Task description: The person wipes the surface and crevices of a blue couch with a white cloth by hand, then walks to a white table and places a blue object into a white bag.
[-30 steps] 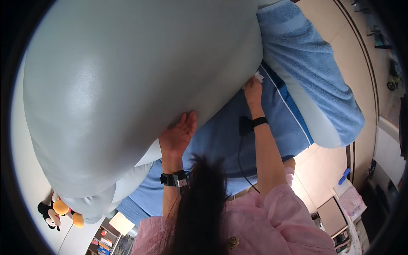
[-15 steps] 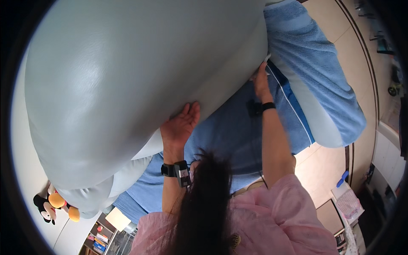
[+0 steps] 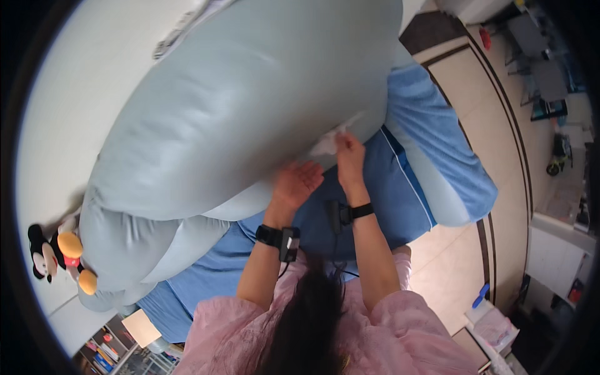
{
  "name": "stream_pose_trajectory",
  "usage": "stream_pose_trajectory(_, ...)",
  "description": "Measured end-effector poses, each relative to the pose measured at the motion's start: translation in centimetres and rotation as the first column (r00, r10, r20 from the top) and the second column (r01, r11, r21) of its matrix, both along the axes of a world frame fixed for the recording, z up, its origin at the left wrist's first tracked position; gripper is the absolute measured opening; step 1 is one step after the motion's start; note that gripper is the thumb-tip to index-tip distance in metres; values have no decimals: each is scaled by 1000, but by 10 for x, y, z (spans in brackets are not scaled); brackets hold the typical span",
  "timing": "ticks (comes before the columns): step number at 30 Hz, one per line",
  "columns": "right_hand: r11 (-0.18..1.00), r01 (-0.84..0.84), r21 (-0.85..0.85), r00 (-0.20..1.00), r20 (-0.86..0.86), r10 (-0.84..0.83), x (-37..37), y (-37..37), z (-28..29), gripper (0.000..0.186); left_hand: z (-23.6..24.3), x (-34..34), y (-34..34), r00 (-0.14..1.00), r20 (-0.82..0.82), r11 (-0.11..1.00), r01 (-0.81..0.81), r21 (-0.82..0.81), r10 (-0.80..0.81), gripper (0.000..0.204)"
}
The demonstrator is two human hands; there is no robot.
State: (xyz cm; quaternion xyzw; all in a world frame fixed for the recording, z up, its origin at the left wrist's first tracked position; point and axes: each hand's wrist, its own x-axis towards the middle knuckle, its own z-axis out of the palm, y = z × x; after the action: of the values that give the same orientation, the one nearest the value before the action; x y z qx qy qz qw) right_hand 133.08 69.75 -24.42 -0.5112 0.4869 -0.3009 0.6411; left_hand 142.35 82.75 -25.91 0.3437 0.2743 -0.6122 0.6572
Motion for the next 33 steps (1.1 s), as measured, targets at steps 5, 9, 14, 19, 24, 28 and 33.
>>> stream_pose_trajectory(5,828,240,-507,970,89,-227,39,-3,84,32,128,18,16,819,565,963,219,-156,-95,51)
stream_pose_trajectory(9,583,-62,-810,996,-84,-9,77,55,117,32,171,78,61,454,858,926,160,-342,238,55)
stream_pose_trajectory(14,163,-478,-863,875,-453,170,111,94,151,35,177,118,65,681,623,830,41,-557,384,62)
stream_pose_trajectory(19,149,-517,-843,825,-537,-173,115,40,154,49,180,110,60,658,654,861,16,-508,373,64)
stream_pose_trajectory(24,275,-460,-844,807,-527,-266,131,2,165,54,177,112,51,707,595,853,-24,-521,383,63)
stream_pose_trajectory(28,-10,-571,-821,817,-569,92,156,45,176,54,169,123,52,735,579,889,-72,-452,354,62)
stream_pose_trajectory(33,-69,-631,-773,747,-629,216,156,25,185,59,176,122,42,692,625,927,-195,-321,362,62)
